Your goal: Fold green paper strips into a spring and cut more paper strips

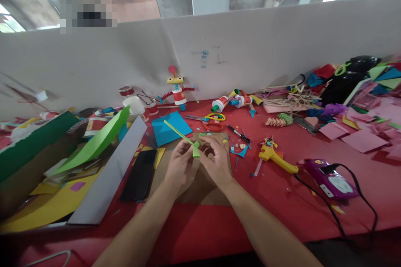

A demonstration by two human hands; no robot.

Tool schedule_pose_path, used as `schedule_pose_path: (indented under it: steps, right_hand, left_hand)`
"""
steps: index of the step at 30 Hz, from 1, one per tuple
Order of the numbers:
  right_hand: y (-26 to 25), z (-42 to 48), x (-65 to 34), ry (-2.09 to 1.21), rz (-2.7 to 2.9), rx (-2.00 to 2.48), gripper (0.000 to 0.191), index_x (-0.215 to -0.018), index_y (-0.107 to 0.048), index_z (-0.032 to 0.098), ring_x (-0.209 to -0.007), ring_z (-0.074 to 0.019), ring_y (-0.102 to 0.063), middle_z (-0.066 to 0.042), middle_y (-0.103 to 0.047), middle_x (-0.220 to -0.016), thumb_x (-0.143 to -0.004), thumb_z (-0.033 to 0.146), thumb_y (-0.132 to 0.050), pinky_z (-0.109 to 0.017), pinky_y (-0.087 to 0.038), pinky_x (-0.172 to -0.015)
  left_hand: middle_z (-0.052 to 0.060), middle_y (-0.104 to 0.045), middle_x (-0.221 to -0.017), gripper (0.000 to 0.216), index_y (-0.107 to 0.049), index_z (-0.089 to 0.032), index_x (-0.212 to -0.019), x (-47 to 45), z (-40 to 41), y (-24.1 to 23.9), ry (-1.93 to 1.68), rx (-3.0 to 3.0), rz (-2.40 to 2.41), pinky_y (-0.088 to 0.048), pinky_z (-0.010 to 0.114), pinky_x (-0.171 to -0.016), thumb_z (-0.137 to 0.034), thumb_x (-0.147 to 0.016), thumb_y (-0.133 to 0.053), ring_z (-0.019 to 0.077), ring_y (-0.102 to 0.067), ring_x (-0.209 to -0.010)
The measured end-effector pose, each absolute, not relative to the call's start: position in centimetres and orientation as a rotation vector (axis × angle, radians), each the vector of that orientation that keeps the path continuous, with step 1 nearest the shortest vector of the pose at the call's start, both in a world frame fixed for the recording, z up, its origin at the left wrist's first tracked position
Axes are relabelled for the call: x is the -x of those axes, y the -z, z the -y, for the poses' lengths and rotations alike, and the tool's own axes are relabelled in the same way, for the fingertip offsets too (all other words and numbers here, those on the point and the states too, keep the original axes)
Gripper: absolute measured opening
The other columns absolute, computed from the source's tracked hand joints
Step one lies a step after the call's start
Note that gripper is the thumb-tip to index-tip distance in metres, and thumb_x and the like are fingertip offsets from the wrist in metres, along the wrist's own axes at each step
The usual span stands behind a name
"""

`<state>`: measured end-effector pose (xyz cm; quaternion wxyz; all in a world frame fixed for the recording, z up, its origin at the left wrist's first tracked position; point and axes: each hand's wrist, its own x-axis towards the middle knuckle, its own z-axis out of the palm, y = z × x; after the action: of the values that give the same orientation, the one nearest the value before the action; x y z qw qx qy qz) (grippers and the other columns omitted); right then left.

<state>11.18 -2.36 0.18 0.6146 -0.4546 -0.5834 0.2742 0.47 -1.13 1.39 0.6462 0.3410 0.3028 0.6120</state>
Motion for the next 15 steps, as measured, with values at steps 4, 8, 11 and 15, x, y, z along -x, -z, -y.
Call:
schedule_pose_path:
  steps: [4, 8, 11, 15]
  right_hand:
    - [-0.21, 2.33, -11.19, -0.590, 1.393, 1.042, 0.023, -0.100, -0.065, 0.027, -0.089, -0.0173, -0.056, -0.004, -0.058, -0.099, -0.078, 0.028, -0.060, -0.030, -0.048, -0.076]
    - [-0.41, 2.31, -11.14, -0.601, 1.367, 1.058, 0.021, -0.096, -0.067, 0.028, -0.090, -0.0180, -0.056, -0.004, -0.060, -0.096, -0.078, 0.032, -0.060, -0.031, -0.046, -0.077]
    - [-0.46, 2.19, -11.23, -0.635, 1.345, 1.090, 0.016, -0.088, -0.069, 0.026, -0.087, -0.0180, -0.056, -0.004, -0.061, -0.092, -0.078, 0.034, -0.059, -0.030, -0.045, -0.075]
    - [-0.34, 1.82, -11.56, -0.687, 1.327, 1.102, 0.015, -0.082, -0.069, 0.025, -0.084, -0.0180, -0.055, -0.004, -0.061, -0.089, -0.079, 0.033, -0.057, -0.029, -0.046, -0.070]
  left_hand:
    - [-0.003, -0.061, -0.076, 0.021, -0.059, -0.019, -0.077, -0.38, 1.03, -1.01, -1.411, -0.733, -0.638, -0.042, 0.018, -0.068, -0.012, -0.062, -0.070, 0.0075, -0.056, -0.072]
    - [-0.002, -0.062, -0.079, 0.022, -0.058, -0.019, -0.079, -0.27, 0.98, -1.08, -1.368, -0.680, -0.610, -0.043, 0.019, -0.073, -0.011, -0.062, -0.070, 0.0074, -0.057, -0.075]
    - [-0.003, -0.062, -0.079, 0.020, -0.058, -0.018, -0.076, -0.19, 1.00, -1.36, -1.319, -0.639, -0.637, -0.044, 0.021, -0.075, -0.012, -0.062, -0.070, 0.0075, -0.057, -0.073]
    - [-0.003, -0.061, -0.073, 0.019, -0.057, -0.017, -0.071, -0.12, 0.99, -1.58, -1.308, -0.645, -0.739, -0.046, 0.025, -0.076, -0.018, -0.060, -0.073, 0.0091, -0.059, -0.071]
